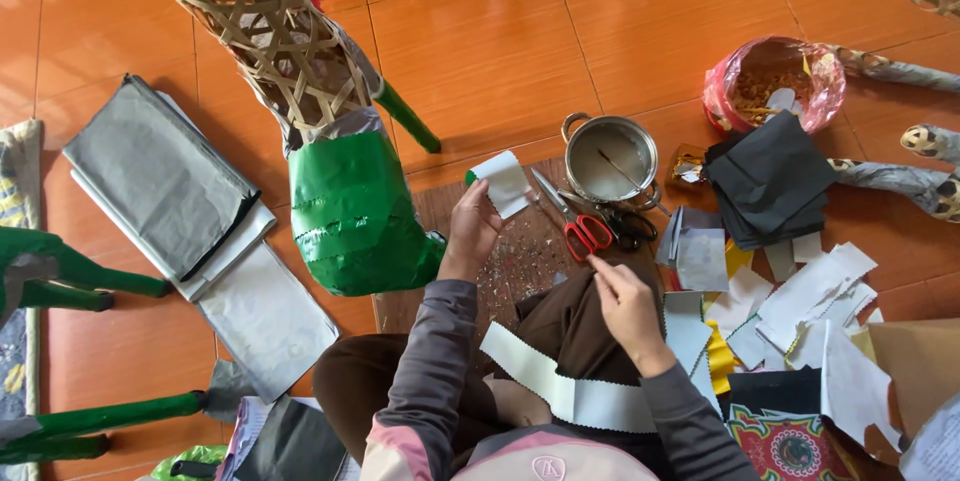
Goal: Applying green tape and cutting paper strips to decorate a bamboo giraffe sculpture
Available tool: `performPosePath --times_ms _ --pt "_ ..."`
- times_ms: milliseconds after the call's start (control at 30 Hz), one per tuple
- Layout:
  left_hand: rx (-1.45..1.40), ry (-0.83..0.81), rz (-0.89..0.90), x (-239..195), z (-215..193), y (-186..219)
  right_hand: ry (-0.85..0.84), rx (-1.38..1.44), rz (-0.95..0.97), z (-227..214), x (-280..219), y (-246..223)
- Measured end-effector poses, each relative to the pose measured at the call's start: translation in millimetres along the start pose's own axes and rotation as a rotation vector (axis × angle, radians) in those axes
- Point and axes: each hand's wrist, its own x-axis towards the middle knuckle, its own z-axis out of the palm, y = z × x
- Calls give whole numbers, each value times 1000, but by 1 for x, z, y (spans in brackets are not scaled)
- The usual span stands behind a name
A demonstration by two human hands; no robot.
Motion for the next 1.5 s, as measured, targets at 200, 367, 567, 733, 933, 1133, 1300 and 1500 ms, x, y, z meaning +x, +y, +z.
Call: performPosePath --times_ms 200,367,567,733,933,1133,1300,1500 --pt "5 37 -21 -12 -1 7 -38 -82 -68 4 8 0" --pt "-3 76 -25 -69 69 36 -61 -559 208 -6 73 105" --pt "-20 98 -138 -84 45 16 -13 -675 -131 -36 106 -41" --pt "-83 54 -223 -83 -9 -9 211 -416 -874 -1 71 -103" --pt "-90 3 -254 -118 -2 16 127 -220 -955 11 66 -110" --pt "703 240 -242 -200 57 63 -91 -113 -820 -7 63 -133" --pt "1369 159 464 -221 23 46 -227 -73 -778 2 53 -143" --pt "1504 -1 834 -251 47 79 -720 313 -364 -14 45 -183"
